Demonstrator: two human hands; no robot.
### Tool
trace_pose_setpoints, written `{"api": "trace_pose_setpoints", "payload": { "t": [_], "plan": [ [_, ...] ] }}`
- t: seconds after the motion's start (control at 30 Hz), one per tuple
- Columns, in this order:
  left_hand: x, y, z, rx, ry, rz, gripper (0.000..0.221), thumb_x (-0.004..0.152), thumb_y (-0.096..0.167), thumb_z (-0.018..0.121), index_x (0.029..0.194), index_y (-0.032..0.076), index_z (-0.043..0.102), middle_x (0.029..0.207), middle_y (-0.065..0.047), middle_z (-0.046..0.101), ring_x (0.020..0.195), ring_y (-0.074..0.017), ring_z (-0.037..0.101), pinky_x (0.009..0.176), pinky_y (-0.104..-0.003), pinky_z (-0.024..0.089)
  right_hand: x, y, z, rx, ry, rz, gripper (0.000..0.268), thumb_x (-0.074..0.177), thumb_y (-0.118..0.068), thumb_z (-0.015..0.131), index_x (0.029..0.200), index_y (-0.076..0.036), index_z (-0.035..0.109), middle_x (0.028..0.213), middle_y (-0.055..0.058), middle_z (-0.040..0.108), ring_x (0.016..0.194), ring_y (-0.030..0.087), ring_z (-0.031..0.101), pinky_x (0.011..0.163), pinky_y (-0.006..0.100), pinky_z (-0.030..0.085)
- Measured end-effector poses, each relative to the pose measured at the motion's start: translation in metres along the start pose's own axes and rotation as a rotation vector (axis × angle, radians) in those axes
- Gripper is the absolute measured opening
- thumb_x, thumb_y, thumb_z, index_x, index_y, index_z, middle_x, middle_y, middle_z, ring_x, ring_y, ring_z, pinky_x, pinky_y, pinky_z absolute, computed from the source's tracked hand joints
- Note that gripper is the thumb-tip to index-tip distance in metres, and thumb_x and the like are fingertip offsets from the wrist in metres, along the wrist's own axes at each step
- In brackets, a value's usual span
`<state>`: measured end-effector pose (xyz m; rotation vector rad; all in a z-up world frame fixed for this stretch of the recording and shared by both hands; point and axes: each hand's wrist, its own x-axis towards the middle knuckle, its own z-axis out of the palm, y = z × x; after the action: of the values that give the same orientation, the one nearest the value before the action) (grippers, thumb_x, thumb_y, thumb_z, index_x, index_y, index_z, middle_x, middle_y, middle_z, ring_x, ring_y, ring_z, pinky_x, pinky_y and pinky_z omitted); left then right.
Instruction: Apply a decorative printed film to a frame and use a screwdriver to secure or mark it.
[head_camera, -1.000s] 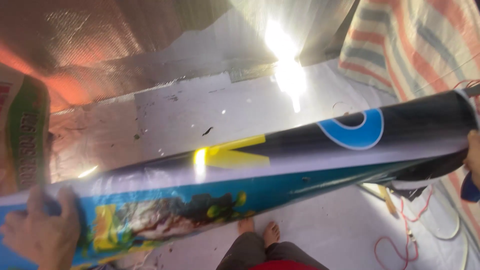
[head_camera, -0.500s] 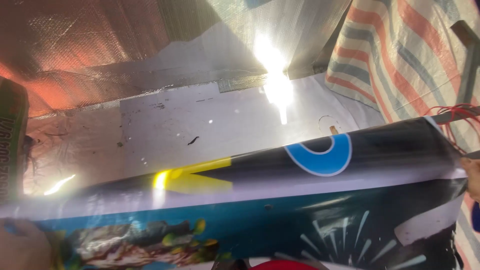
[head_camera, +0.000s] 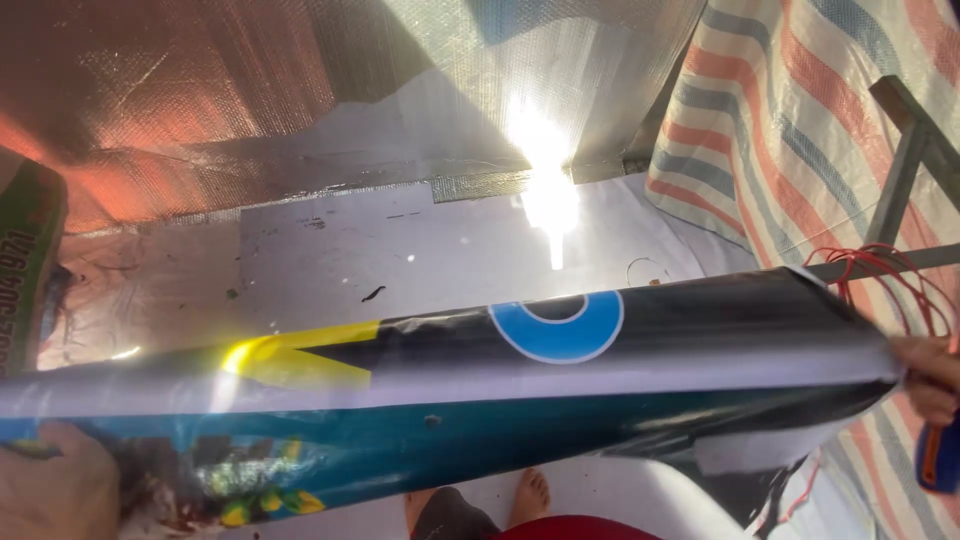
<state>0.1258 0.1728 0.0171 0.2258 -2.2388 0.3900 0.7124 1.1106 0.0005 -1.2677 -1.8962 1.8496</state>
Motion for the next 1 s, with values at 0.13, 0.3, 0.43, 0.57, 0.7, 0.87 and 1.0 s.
{"api": "trace_pose_setpoints", "payload": {
  "t": [0.13, 0.3, 0.43, 0.57, 0.7, 0.87, 1.0],
  "plan": [
    [-0.009, 0.001, 0.052, -0.013, -0.123, -0.138, 0.05, 0.138, 0.053, 0.069, 0.102, 0.021, 0.081, 0.078, -0.001, 0.077, 0.048, -0.0234, 0.07, 0.038, -0.033, 0.056, -0.039, -0.066, 0.07, -0.255, 0.078, 0.301, 0.028, 0.109, 0.001, 0.051, 0.127, 0.02, 0.06, 0.101, 0.054, 0.072, 0.036, 0.038, 0.03, 0.025, 0.048, 0.023],
    [0.01, 0.051, 0.039, -0.013, -0.088, -0.08, 0.048, 0.135, 0.057, 0.068, 0.103, 0.024, 0.081, 0.077, 0.002, 0.076, 0.045, -0.0212, 0.068, 0.036, -0.031, 0.054, -0.048, -0.14, 0.114, -1.191, 0.562, -0.164, 0.038, 0.094, -0.045, 0.076, 0.093, -0.007, 0.079, 0.068, 0.007, 0.07, 0.061, 0.028, 0.069, 0.061, 0.039, 0.051],
    [0.01, 0.061, 0.028, 0.024, -0.076, -0.068, 0.047, 0.133, 0.06, 0.068, 0.103, 0.026, 0.08, 0.075, 0.003, 0.075, 0.043, -0.0195, 0.066, 0.035, -0.03, 0.053, -0.048, -0.205, 0.191, -1.065, 0.418, -0.314, 0.032, 0.088, -0.032, 0.081, 0.108, -0.009, 0.073, 0.09, 0.006, 0.074, 0.075, 0.024, 0.068, 0.067, 0.039, 0.05],
    [0.006, 0.025, 0.016, 0.123, -0.072, -0.093, 0.046, 0.132, 0.063, 0.067, 0.104, 0.029, 0.079, 0.074, 0.005, 0.074, 0.042, -0.0178, 0.065, 0.034, -0.029, 0.051, -0.019, -0.194, 0.199, -1.221, 0.273, -0.23, 0.044, 0.086, -0.032, 0.075, 0.124, -0.01, 0.07, 0.098, 0.013, 0.076, 0.089, 0.031, 0.072, 0.079, 0.043, 0.054],
    [-0.002, 0.003, 0.005, 0.202, -0.077, -0.113, 0.045, 0.13, 0.066, 0.066, 0.105, 0.031, 0.079, 0.073, 0.007, 0.073, 0.04, -0.0161, 0.063, 0.032, -0.029, 0.05, 0.003, -0.19, 0.179, -1.411, 0.257, -0.09, 0.033, 0.093, -0.043, 0.075, 0.119, -0.025, 0.077, 0.075, 0.0, 0.078, 0.063, 0.019, 0.073, 0.06, 0.034, 0.051],
    [0.007, 0.007, 0.0, -0.068, -0.315, -0.2, 0.051, 0.134, 0.053, 0.06, 0.116, 0.01, 0.081, 0.087, -0.015, 0.08, 0.055, -0.0368, 0.074, 0.044, -0.045, 0.058, -0.03, -0.225, 0.219, -1.587, 0.222, -0.116, 0.028, 0.098, -0.035, 0.06, 0.107, -0.017, 0.079, 0.095, 0.004, 0.082, 0.085, 0.024, 0.078, 0.08, 0.039, 0.058],
    [-0.002, 0.005, 0.01, 0.105, -0.16, -0.15, 0.048, 0.132, 0.06, 0.066, 0.108, 0.022, 0.081, 0.079, 0.0, 0.077, 0.047, -0.0226, 0.07, 0.039, -0.033, 0.056, -0.029, -0.221, 0.224, -1.731, 0.172, -0.234, 0.019, 0.095, -0.024, 0.06, 0.091, -0.008, 0.068, 0.093, 0.007, 0.074, 0.074, 0.024, 0.076, 0.076, 0.04, 0.061]
  ]
}}
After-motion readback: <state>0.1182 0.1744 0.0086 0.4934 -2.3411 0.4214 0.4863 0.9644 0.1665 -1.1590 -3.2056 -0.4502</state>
